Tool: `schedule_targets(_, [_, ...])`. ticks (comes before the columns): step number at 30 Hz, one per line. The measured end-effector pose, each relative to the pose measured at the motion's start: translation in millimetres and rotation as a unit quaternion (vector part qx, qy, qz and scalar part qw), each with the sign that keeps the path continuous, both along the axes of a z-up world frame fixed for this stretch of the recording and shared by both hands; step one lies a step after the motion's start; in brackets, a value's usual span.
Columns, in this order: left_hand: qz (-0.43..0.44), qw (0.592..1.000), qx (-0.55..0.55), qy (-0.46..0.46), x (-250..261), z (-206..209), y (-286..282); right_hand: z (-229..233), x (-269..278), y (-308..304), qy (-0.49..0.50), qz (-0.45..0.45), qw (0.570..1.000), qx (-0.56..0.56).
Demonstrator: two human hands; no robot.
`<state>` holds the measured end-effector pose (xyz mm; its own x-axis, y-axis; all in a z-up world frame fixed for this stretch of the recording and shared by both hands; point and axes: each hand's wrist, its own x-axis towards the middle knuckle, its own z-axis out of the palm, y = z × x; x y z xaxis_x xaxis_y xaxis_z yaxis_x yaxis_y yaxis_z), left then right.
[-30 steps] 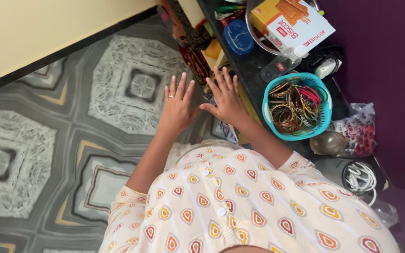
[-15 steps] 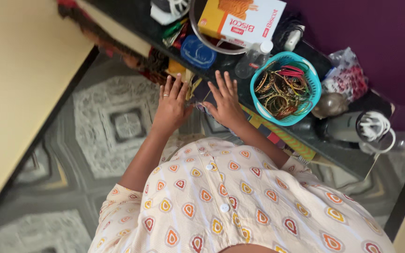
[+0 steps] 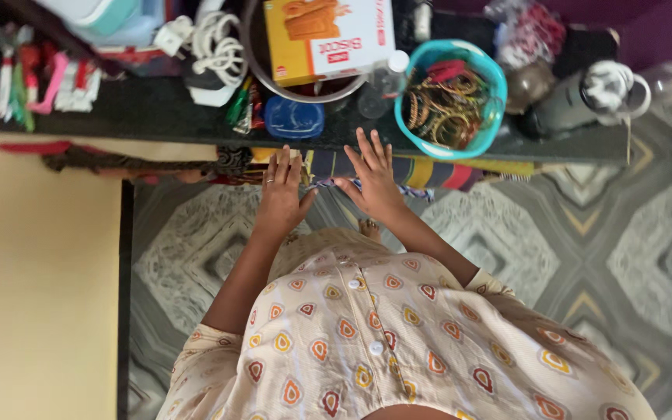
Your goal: The person picks up various household items from a cluttered table, including a detergent pouch, sponges, and small packets, and places them onto a shelf lined with newspaper. The person repeatedly walks between the table and the shelf to transfer items one by one.
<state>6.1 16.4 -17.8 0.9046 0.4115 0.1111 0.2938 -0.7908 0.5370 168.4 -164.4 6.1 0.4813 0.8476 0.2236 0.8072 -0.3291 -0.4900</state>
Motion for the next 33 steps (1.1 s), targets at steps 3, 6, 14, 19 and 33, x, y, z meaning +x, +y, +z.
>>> schedule_targets(3, [-0.052,0.999,-0.009,0.005,11.8,-8.3,0.5,-5.4,-10.9,-20.2,0.002,-0.061,0.998,0.003])
schedule_targets(6, [-0.111,0.994,-0.012,-0.012,29.0,-14.1,-3.4,-9.3,-14.8,-41.5,0.001,-0.120,0.993,0.005])
schedule_targets(14, [-0.230,0.973,-0.015,0.012,68.4,-9.7,-32.4,-4.7,-28.2,-80.6,0.001,-0.227,0.974,0.011])
schedule_targets(19, [-0.280,0.960,-0.014,0.006,91.8,-9.9,-48.8,-0.5,-26.8,-97.7,0.008,-0.250,0.968,0.005])
schedule_targets(33, [-0.308,0.945,-0.076,-0.083,157.1,19.5,-136.5,28.6,51.8,-165.2,-0.022,-0.200,0.980,0.006])
